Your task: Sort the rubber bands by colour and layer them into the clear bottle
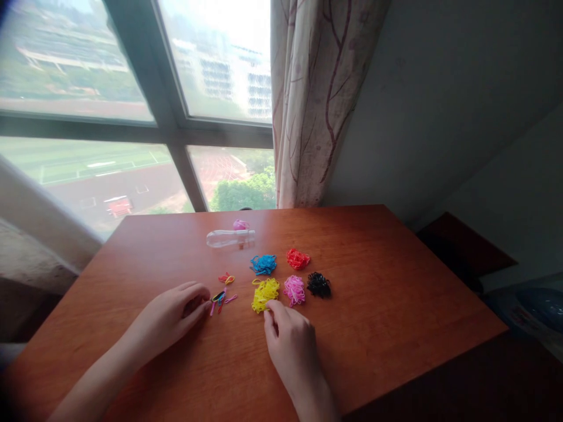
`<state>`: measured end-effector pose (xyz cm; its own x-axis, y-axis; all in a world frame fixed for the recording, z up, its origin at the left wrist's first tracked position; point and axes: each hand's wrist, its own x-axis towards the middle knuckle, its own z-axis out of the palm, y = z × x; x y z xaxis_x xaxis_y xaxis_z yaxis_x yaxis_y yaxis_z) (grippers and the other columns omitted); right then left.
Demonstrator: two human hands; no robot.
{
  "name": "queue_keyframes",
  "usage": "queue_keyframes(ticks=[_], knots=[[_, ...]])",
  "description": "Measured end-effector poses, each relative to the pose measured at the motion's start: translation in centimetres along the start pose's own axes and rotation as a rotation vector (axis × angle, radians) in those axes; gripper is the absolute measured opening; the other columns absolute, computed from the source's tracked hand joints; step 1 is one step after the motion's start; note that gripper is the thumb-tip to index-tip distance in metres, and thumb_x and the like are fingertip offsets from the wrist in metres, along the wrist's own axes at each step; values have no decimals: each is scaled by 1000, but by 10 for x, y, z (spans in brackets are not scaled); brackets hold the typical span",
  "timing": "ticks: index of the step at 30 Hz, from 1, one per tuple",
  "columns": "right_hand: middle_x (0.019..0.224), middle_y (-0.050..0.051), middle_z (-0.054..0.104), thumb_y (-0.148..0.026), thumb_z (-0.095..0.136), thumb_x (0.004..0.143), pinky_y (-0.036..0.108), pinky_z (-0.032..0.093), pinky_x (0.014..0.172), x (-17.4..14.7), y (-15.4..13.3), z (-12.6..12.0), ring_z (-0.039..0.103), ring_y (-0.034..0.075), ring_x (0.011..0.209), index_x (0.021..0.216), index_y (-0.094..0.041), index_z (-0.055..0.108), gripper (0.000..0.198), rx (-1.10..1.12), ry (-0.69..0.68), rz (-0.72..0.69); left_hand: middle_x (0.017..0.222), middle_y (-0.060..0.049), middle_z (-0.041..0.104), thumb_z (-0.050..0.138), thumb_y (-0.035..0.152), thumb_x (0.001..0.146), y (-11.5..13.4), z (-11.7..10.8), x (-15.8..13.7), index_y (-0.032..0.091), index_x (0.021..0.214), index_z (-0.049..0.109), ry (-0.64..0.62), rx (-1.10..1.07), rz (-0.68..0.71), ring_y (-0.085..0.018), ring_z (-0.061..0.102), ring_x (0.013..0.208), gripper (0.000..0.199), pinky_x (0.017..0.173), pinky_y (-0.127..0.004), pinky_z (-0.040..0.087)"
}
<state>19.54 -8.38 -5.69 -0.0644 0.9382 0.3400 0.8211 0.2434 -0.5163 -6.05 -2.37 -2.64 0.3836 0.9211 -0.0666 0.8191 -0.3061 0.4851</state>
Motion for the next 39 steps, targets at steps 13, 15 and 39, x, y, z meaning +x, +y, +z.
queue_keyframes(ticks=[13, 15, 39], knots=[[78, 0, 70, -13, 49, 90, 23, 36, 64, -12, -34, 33, 64, 15, 70, 90, -23, 64, 17, 93, -133, -38, 83, -1, 64, 46, 24, 88, 3, 3, -3, 23, 81, 59, -85, 73, 24, -17, 59, 73, 16, 65, -25, 38], [79, 0, 70, -12, 49, 90, 24, 36, 65, -13, -33, 34, 64, 15, 71, 90, -23, 64, 18, 111, -129, -38, 85, -1, 66, 45, 24, 89, 1, 2, -3, 23, 83, 61, -92, 42, 24, -17, 60, 76, 17, 67, -25, 39], [75, -2, 66, -15, 52, 89, 28, 26, 59, -13, -36, 34, 61, 15, 69, 80, -23, 59, 13, -68, -226, -19, 85, -1, 69, 54, 16, 83, 93, 18, 66, 21, 79, 63, -86, 115, 347, -15, 63, 71, 11, 60, -22, 41]])
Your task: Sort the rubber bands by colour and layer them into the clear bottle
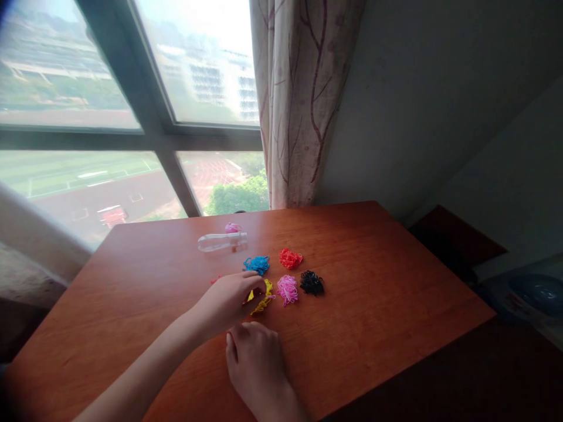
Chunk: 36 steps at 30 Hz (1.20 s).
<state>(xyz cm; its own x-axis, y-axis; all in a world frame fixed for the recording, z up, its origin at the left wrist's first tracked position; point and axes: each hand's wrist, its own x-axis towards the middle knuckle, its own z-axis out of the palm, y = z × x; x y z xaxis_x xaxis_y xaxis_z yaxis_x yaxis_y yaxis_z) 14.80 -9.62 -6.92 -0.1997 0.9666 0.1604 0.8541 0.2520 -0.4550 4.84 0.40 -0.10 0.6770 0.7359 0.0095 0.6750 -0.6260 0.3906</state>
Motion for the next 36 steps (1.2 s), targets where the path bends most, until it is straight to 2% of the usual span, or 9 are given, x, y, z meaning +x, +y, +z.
queue_keyframes(ticks=[6, 12, 16, 20, 23, 25, 30, 36], knots=[[74, -3, 65, -14, 53, 87, 29, 25, 58, 1, 0, -1, 60, 15, 68, 77, -23, 57, 15, 27, 3, 1, 89, -4, 71, 54, 18, 85, 11, 12, 36, 21, 80, 65, 0, 47, 60, -18, 65, 73, 13, 59, -26, 40], [74, -4, 65, -13, 52, 87, 29, 26, 58, 1, 1, 0, 60, 14, 68, 77, -23, 56, 14, 38, 20, -12, 96, -3, 72, 58, 21, 84, 12, 11, 40, 22, 88, 66, 16, 48, 56, -19, 66, 79, 9, 62, -26, 43], [76, -3, 67, -12, 51, 89, 26, 30, 62, 1, 1, 0, 61, 14, 71, 85, -24, 59, 15, 67, 26, -33, 93, -2, 71, 57, 22, 86, -5, 0, 23, 23, 88, 66, 45, 36, -5, -18, 65, 77, 10, 61, -25, 43], [80, -3, 68, -11, 50, 89, 25, 33, 64, 1, -1, -3, 62, 14, 73, 91, -24, 61, 18, 100, 31, -31, 93, -3, 68, 47, 25, 91, -34, -11, -8, 21, 93, 66, 114, -3, -119, -16, 63, 71, 19, 61, -25, 44], [80, -3, 68, -10, 51, 88, 26, 34, 64, 1, -3, -6, 63, 15, 74, 91, -24, 62, 19, 101, 23, -20, 102, -4, 66, 45, 31, 93, -57, -12, -32, 22, 99, 65, 194, -32, -254, -15, 63, 69, 23, 64, -26, 46], [80, -2, 69, -10, 51, 88, 26, 35, 64, 1, -4, -7, 64, 15, 74, 91, -24, 63, 19, 95, 14, -10, 108, -5, 64, 45, 35, 93, -67, -9, -44, 23, 104, 65, 195, -35, -292, -15, 64, 72, 26, 67, -27, 47], [83, -1, 71, -11, 51, 90, 26, 37, 64, 4, -9, -9, 66, 17, 76, 96, -25, 63, 19, 67, -30, 49, 106, -7, 62, 40, 34, 96, -74, -3, -56, 22, 100, 66, 141, -56, -244, -19, 65, 87, 29, 77, -28, 48], [85, 5, 72, -14, 53, 91, 27, 39, 61, 15, -23, -9, 69, 21, 75, 108, -22, 62, 21, -58, -91, 149, 97, -6, 61, 43, 25, 94, -69, 0, -62, 21, 92, 66, 117, -50, -259, -17, 63, 80, 23, 72, -25, 45]])
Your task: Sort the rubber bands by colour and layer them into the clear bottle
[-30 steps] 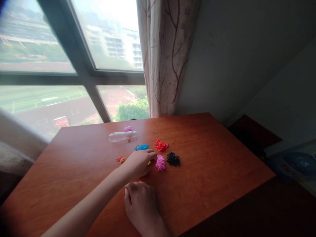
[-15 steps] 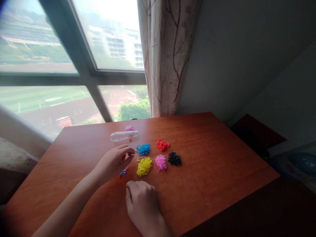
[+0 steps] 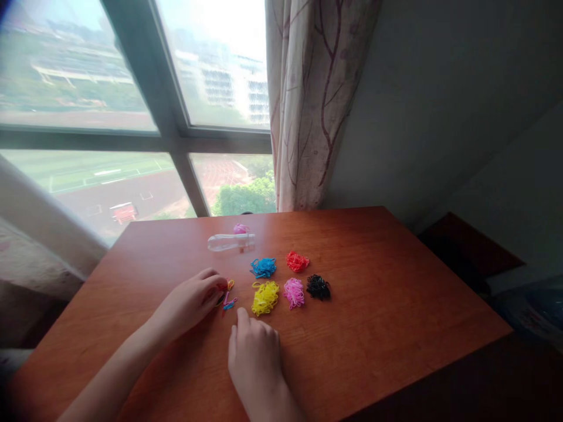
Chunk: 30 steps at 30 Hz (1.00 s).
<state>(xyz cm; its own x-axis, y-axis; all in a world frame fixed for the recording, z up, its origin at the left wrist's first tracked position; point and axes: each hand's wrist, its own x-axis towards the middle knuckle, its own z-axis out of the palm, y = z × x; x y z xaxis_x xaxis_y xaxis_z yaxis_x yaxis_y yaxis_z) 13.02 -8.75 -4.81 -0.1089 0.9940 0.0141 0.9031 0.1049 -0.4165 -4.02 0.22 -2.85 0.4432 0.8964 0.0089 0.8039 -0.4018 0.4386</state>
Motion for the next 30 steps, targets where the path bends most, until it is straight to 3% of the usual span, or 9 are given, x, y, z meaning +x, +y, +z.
queue_keyframes(ticks=[6, 10, 21, 30], knots=[[90, 12, 73, -16, 55, 91, 30, 44, 61, 11, -16, -1, 71, 25, 75, 122, -18, 58, 32, -53, -48, 45, 88, -4, 62, 42, 24, 95, 0, 2, -14, 20, 87, 64, -16, -22, -23, -16, 61, 75, 24, 66, -24, 42], [90, 11, 74, -17, 54, 91, 29, 45, 63, 15, -20, -5, 72, 24, 77, 125, -18, 58, 34, -28, -48, 16, 86, -4, 65, 44, 22, 93, -2, 2, -20, 20, 85, 66, -12, -91, -12, -17, 61, 78, 23, 69, -24, 43], [83, 6, 73, -18, 53, 93, 26, 41, 60, 25, -22, -20, 70, 22, 76, 103, -22, 63, 14, -67, -52, 24, 85, -3, 65, 46, 25, 91, -8, -5, -24, 21, 85, 66, -22, -122, -47, -18, 61, 77, 21, 69, -26, 43], [94, 7, 70, -19, 50, 96, 25, 45, 64, 65, -34, -27, 69, 20, 83, 94, -21, 65, 16, -164, -89, -97, 84, -3, 66, 48, 25, 88, -10, -3, -23, 21, 81, 65, 5, -162, -32, -18, 61, 78, 19, 69, -25, 44]])
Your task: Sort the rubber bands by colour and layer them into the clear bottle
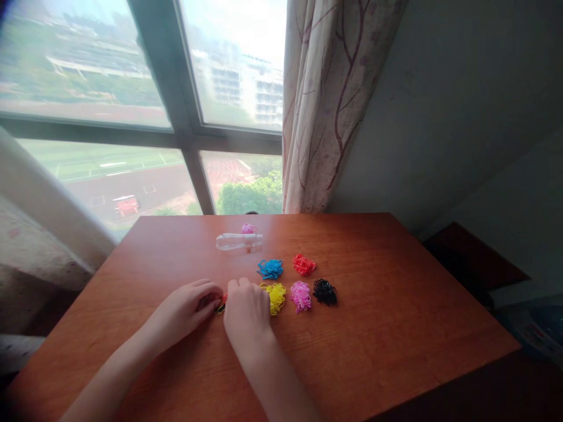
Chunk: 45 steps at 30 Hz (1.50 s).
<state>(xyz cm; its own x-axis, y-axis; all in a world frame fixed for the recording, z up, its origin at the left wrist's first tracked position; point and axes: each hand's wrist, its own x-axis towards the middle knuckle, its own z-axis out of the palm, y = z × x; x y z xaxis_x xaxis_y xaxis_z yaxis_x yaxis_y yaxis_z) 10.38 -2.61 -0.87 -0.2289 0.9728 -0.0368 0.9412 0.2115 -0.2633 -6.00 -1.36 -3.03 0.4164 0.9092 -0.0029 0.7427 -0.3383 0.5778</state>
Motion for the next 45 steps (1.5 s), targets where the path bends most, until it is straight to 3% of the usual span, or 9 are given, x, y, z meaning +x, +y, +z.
queue_keyframes(ticks=[8, 13, 16, 22, 27, 31, 34, 39, 45], knots=[[92, 11, 72, -17, 59, 88, 26, 48, 64, 26, -9, -5, 71, 22, 83, 91, -16, 70, 12, -50, -88, 2, 86, -3, 66, 48, 23, 88, 1, -1, 0, 21, 81, 65, -6, -23, -3, -19, 61, 80, 18, 69, -26, 44], [89, 9, 74, -22, 57, 90, 26, 48, 64, 25, -5, -4, 71, 22, 81, 91, -19, 72, 15, -21, -29, 30, 87, -3, 66, 47, 23, 89, 2, -2, 1, 21, 83, 65, -25, -11, -8, -19, 62, 81, 19, 70, -26, 44], [84, 4, 75, -25, 58, 88, 25, 46, 65, 23, 4, 0, 69, 19, 78, 88, -24, 74, 16, 164, 70, 80, 86, -3, 66, 47, 23, 89, 1, -1, 0, 21, 83, 64, -27, 8, 1, -18, 61, 80, 19, 70, -25, 43], [67, 0, 70, -23, 61, 80, 21, 42, 58, 22, 26, 10, 60, 13, 63, 77, -18, 76, 16, 839, 139, 108, 86, -2, 66, 47, 22, 89, -1, 0, -1, 21, 81, 62, -16, 6, -14, -17, 60, 78, 17, 70, -25, 42], [68, 2, 68, -31, 63, 77, 22, 43, 58, 20, 37, 11, 58, 14, 63, 76, -15, 76, 20, 1073, 157, 132, 86, -1, 66, 48, 22, 89, -3, 2, 0, 21, 82, 62, -11, -15, -21, -17, 60, 79, 16, 70, -25, 41], [66, 1, 67, -36, 62, 78, 23, 43, 56, 19, 63, 0, 57, 14, 60, 83, -16, 76, 25, 1001, 216, 161, 85, -1, 65, 48, 25, 90, -3, 2, 0, 22, 83, 63, -23, -7, -26, -17, 59, 77, 17, 68, -25, 40], [67, 1, 67, -41, 57, 83, 22, 42, 56, 19, 99, -19, 58, 15, 61, 85, -19, 76, 30, 646, 250, 198, 86, -2, 65, 48, 26, 91, -2, 1, 0, 22, 83, 64, -39, 2, -33, -17, 59, 78, 18, 68, -25, 40], [63, 2, 67, -33, 59, 80, 24, 35, 54, 22, 151, -44, 59, 16, 60, 73, -21, 74, 20, 406, 256, 298, 86, -2, 64, 46, 27, 92, 0, -1, 0, 22, 85, 64, -45, 7, -46, -17, 59, 77, 19, 68, -26, 40], [75, 3, 73, -25, 62, 79, 23, 37, 60, 28, 161, -42, 65, 16, 70, 74, -25, 76, 14, 229, 166, 308, 84, -2, 64, 46, 28, 91, -1, 1, 1, 22, 83, 63, -48, 26, -58, -17, 59, 75, 20, 67, -26, 39]])
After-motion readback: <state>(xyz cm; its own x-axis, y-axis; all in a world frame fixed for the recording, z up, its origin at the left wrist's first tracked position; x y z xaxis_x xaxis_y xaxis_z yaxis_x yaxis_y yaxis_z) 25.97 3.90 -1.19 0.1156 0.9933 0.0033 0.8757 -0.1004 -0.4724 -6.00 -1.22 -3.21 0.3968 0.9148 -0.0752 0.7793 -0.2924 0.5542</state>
